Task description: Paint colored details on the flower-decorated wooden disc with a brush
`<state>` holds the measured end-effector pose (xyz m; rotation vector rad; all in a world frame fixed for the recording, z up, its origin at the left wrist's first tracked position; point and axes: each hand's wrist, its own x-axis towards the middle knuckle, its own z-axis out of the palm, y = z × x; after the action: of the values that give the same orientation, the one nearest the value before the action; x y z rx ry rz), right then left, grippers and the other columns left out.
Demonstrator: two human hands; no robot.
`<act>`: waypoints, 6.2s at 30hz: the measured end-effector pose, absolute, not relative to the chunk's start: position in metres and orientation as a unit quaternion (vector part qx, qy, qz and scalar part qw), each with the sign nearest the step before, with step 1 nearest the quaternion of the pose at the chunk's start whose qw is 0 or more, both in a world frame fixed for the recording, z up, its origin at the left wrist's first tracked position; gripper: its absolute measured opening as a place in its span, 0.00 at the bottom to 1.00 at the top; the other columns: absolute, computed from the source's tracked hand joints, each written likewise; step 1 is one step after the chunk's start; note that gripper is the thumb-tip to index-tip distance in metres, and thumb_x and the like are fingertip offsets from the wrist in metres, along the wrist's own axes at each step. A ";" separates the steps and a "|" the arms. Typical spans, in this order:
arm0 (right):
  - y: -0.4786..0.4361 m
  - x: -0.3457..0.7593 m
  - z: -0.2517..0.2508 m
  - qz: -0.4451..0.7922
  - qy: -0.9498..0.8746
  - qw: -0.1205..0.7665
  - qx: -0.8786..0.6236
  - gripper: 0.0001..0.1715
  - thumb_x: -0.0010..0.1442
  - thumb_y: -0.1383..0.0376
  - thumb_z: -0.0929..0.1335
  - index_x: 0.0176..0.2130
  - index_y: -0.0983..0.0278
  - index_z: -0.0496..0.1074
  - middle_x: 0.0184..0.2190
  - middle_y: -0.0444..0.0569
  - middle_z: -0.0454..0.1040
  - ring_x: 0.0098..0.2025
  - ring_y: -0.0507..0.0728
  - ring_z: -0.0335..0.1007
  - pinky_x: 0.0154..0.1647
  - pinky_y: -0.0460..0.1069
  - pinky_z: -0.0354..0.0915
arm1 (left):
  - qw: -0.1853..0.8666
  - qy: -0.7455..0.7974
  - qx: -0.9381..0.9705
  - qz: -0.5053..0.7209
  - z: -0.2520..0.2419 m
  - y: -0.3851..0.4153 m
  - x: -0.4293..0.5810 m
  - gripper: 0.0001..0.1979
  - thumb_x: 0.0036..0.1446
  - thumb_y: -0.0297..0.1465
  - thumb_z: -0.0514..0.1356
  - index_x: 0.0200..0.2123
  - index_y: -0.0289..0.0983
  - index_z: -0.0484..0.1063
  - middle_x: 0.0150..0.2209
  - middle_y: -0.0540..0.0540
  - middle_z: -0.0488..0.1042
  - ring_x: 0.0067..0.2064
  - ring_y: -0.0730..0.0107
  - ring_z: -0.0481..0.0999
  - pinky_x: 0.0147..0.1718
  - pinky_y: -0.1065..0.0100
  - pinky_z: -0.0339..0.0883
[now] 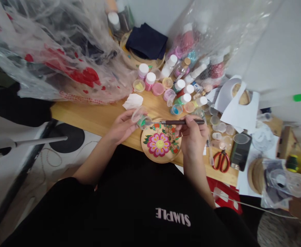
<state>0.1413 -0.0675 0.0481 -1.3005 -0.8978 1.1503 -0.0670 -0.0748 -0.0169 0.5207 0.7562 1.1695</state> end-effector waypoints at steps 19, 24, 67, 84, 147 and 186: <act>-0.086 0.173 0.036 0.396 -0.370 0.559 -0.628 0.14 0.51 0.56 0.75 0.26 0.62 0.73 0.14 0.38 0.71 0.14 0.49 0.64 0.15 0.44 0.53 | 0.728 0.331 0.239 0.551 -0.014 -0.072 -0.064 0.17 0.46 0.40 0.79 0.37 0.40 0.84 0.38 0.49 0.84 0.40 0.69 0.82 0.42 0.67 0.78; -0.087 0.172 0.035 0.397 -0.386 0.555 -0.621 0.11 0.54 0.59 0.74 0.25 0.62 0.74 0.16 0.39 0.73 0.15 0.49 0.66 0.16 0.45 0.55 | 0.727 0.342 0.242 0.544 -0.016 -0.072 -0.065 0.19 0.45 0.42 0.79 0.37 0.40 0.83 0.40 0.50 0.84 0.42 0.66 0.83 0.42 0.67 0.77; -0.106 0.163 0.046 0.181 -0.611 0.475 -0.607 0.16 0.67 0.55 0.71 0.31 0.61 0.74 0.22 0.40 0.75 0.21 0.50 0.73 0.22 0.47 0.67 | 0.731 0.324 0.238 0.552 -0.016 -0.072 -0.064 0.16 0.49 0.39 0.77 0.38 0.38 0.83 0.39 0.48 0.83 0.42 0.67 0.83 0.40 0.69 0.77; -0.104 0.161 0.047 0.184 -0.626 0.468 -0.596 0.12 0.66 0.60 0.71 0.31 0.61 0.75 0.21 0.39 0.75 0.21 0.49 0.74 0.21 0.45 0.65 | 0.740 0.331 0.222 0.543 -0.014 -0.072 -0.064 0.13 0.50 0.35 0.76 0.38 0.38 0.82 0.39 0.47 0.82 0.42 0.66 0.83 0.42 0.67 0.77; -0.096 0.166 0.047 0.231 -0.601 0.491 -0.587 0.08 0.61 0.62 0.70 0.29 0.61 0.74 0.24 0.41 0.73 0.24 0.51 0.73 0.22 0.47 0.65 | 0.740 0.314 0.226 0.550 -0.016 -0.072 -0.063 0.16 0.49 0.38 0.77 0.39 0.38 0.81 0.40 0.46 0.83 0.42 0.65 0.83 0.40 0.66 0.77; -0.091 0.161 0.054 0.260 -0.559 0.543 -0.570 0.06 0.59 0.67 0.72 0.30 0.62 0.74 0.22 0.39 0.74 0.18 0.49 0.69 0.19 0.46 0.64 | 0.736 0.294 0.228 0.565 -0.017 -0.073 -0.061 0.14 0.51 0.37 0.76 0.39 0.38 0.82 0.43 0.47 0.83 0.41 0.67 0.82 0.38 0.68 0.74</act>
<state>0.1609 -0.0907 0.0536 -1.3532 -1.3271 0.6176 -0.0610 -0.0726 -0.0170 0.5013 0.6466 1.2420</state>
